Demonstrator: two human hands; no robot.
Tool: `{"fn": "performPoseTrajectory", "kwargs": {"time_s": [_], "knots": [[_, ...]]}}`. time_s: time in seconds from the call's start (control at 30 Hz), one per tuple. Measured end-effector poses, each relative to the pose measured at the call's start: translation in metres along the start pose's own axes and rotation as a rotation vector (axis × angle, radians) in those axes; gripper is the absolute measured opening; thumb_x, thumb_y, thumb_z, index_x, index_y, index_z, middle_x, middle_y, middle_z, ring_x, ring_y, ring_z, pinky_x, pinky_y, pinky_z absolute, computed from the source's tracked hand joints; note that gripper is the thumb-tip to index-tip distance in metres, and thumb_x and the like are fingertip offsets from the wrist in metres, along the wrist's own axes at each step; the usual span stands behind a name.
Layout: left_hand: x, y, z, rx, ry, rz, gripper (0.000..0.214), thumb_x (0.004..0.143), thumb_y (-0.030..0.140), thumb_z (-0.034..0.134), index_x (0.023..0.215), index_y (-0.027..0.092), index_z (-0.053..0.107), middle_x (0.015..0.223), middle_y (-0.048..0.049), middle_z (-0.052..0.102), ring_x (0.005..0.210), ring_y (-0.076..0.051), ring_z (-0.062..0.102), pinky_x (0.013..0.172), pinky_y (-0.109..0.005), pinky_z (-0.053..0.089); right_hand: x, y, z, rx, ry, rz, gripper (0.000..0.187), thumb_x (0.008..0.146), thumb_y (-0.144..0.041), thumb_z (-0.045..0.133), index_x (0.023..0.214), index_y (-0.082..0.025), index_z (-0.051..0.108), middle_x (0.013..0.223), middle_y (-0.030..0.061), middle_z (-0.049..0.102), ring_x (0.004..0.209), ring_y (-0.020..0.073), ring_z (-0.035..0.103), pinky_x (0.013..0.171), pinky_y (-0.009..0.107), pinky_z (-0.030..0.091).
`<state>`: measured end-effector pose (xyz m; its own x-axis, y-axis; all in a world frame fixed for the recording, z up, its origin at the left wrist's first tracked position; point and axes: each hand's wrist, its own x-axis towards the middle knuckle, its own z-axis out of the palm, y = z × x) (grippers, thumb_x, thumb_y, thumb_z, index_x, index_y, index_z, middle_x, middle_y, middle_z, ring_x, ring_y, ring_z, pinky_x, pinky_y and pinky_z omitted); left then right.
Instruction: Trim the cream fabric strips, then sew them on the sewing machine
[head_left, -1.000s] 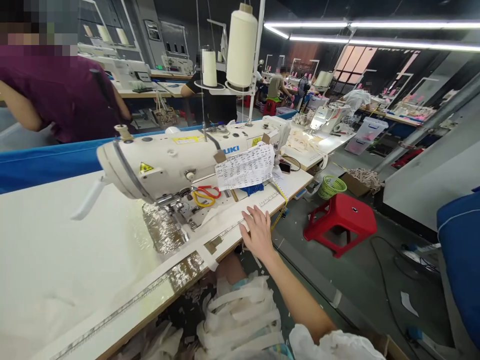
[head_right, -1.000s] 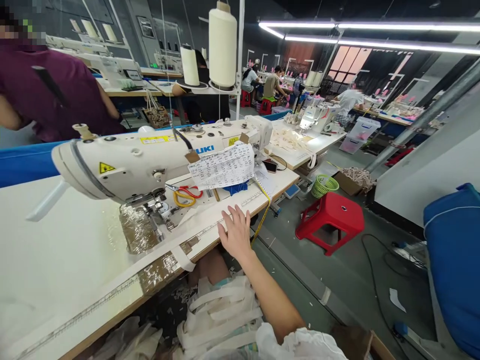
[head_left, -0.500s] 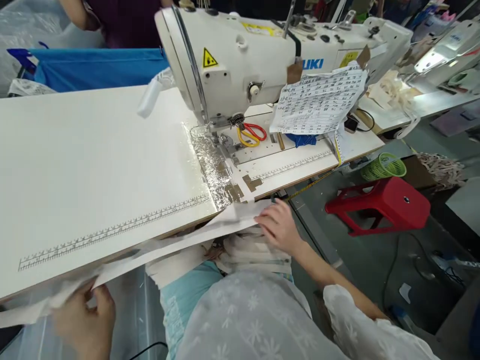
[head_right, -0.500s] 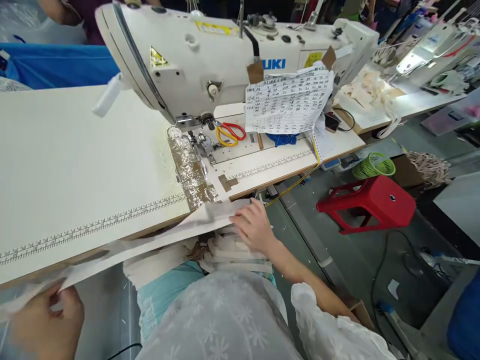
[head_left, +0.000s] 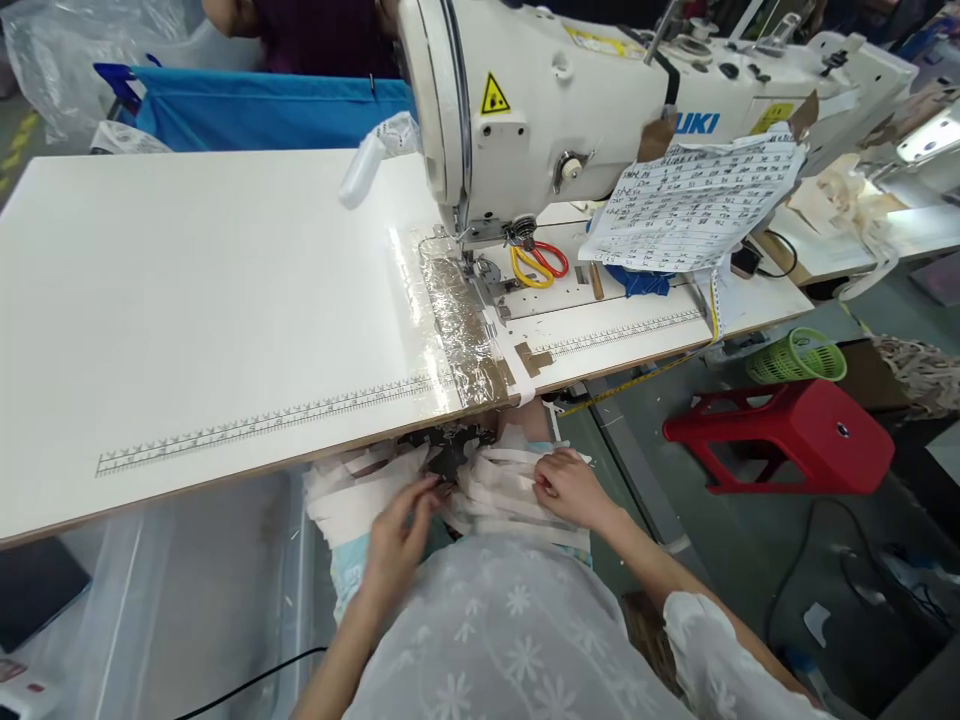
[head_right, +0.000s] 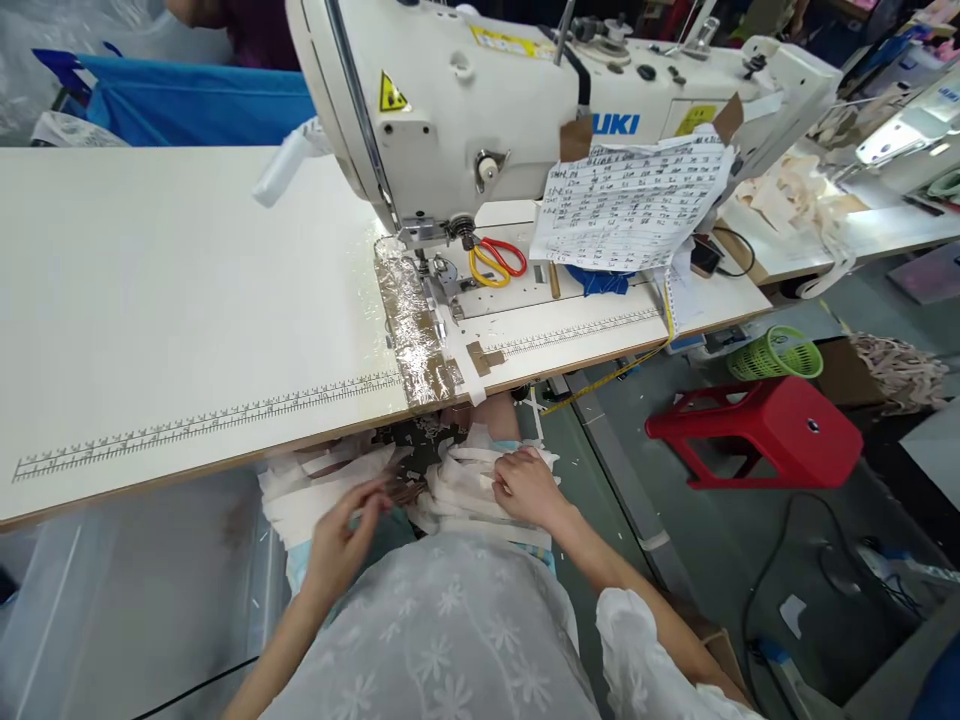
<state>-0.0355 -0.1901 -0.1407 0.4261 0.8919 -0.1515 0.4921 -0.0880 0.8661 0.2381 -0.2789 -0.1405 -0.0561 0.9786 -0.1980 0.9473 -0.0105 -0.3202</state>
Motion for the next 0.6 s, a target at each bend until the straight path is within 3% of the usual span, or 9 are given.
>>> {"fn": "performPoseTrajectory", "kwargs": {"time_s": [0.07,0.17,0.23,0.3,0.37,0.5,0.53,0.6], "knots": [[0.010,0.028,0.023,-0.128,-0.238,0.041,0.038,0.094,0.041,0.040,0.117,0.016,0.059,0.071,-0.0019,0.064,0.065,-0.015,0.060,0.063,-0.025,0.049,-0.002,-0.002,-0.013,0.011,0.043,-0.010,0.008,0.086,-0.014,0.052,0.080,-0.019,0.053,0.075,0.0017,0.062,0.074,0.0185,0.058,0.079,0.030,0.038],[0.028,0.059,0.049,-0.149,-0.549,0.155,0.036,0.095,0.032,0.039,0.124,0.018,0.053,0.064,0.0023,0.061,0.057,-0.012,0.054,0.057,-0.021,0.042,-0.009,-0.010,-0.036,0.017,0.088,-0.047,0.013,0.094,-0.021,0.044,0.085,-0.019,0.053,0.074,0.0016,0.061,0.067,0.0180,0.057,0.065,0.028,0.038],[0.040,0.071,0.058,-0.070,-0.679,0.264,0.027,0.092,0.025,0.041,0.111,0.018,0.060,0.064,0.0021,0.061,0.055,-0.011,0.052,0.057,-0.021,0.039,-0.016,-0.018,-0.051,0.012,0.120,-0.096,0.021,0.098,-0.026,0.039,0.085,-0.019,0.053,0.075,0.0029,0.062,0.066,0.0179,0.057,0.061,0.028,0.037],[0.050,0.079,0.061,-0.001,-0.700,0.338,0.022,0.089,0.019,0.042,0.095,0.017,0.063,0.065,0.0003,0.062,0.056,-0.011,0.051,0.058,-0.022,0.038,-0.021,-0.025,-0.067,0.042,0.123,-0.160,0.027,0.101,-0.030,0.037,0.085,-0.019,0.055,0.076,0.0036,0.062,0.066,0.0179,0.058,0.059,0.028,0.038],[0.054,0.084,0.056,-0.022,-0.651,0.334,0.024,0.088,0.019,0.042,0.095,0.016,0.064,0.067,-0.0007,0.062,0.055,-0.012,0.050,0.058,-0.023,0.037,-0.024,-0.030,-0.082,0.156,0.159,-0.212,0.026,0.102,-0.030,0.039,0.090,-0.019,0.059,0.080,0.0040,0.064,0.069,0.0176,0.060,0.060,0.027,0.042],[0.052,0.102,0.037,-0.385,-0.645,0.222,0.028,0.092,0.032,0.044,0.102,0.017,0.067,0.085,-0.0062,0.066,0.076,-0.017,0.059,0.071,-0.026,0.045,-0.009,-0.031,-0.104,0.499,0.409,-0.215,0.024,0.102,-0.028,0.040,0.111,-0.021,0.061,0.109,0.0089,0.065,0.104,0.0208,0.059,0.089,0.034,0.047],[0.050,0.107,0.032,-0.501,-0.678,0.193,0.030,0.093,0.037,0.046,0.096,0.016,0.068,0.089,-0.0077,0.067,0.083,-0.019,0.061,0.077,-0.027,0.046,-0.001,-0.031,-0.107,0.574,0.390,-0.245,0.026,0.103,-0.030,0.038,0.113,-0.021,0.061,0.114,0.0091,0.064,0.111,0.0213,0.056,0.098,0.038,0.044],[0.048,0.116,0.022,-0.681,-0.748,0.130,0.036,0.091,0.044,0.052,0.085,0.014,0.069,0.084,-0.0086,0.067,0.084,-0.020,0.061,0.078,-0.028,0.047,0.016,-0.028,-0.111,0.708,0.218,-0.341,0.034,0.104,-0.041,0.035,0.108,-0.021,0.063,0.110,0.0072,0.065,0.110,0.0207,0.057,0.108,0.043,0.036]]}}
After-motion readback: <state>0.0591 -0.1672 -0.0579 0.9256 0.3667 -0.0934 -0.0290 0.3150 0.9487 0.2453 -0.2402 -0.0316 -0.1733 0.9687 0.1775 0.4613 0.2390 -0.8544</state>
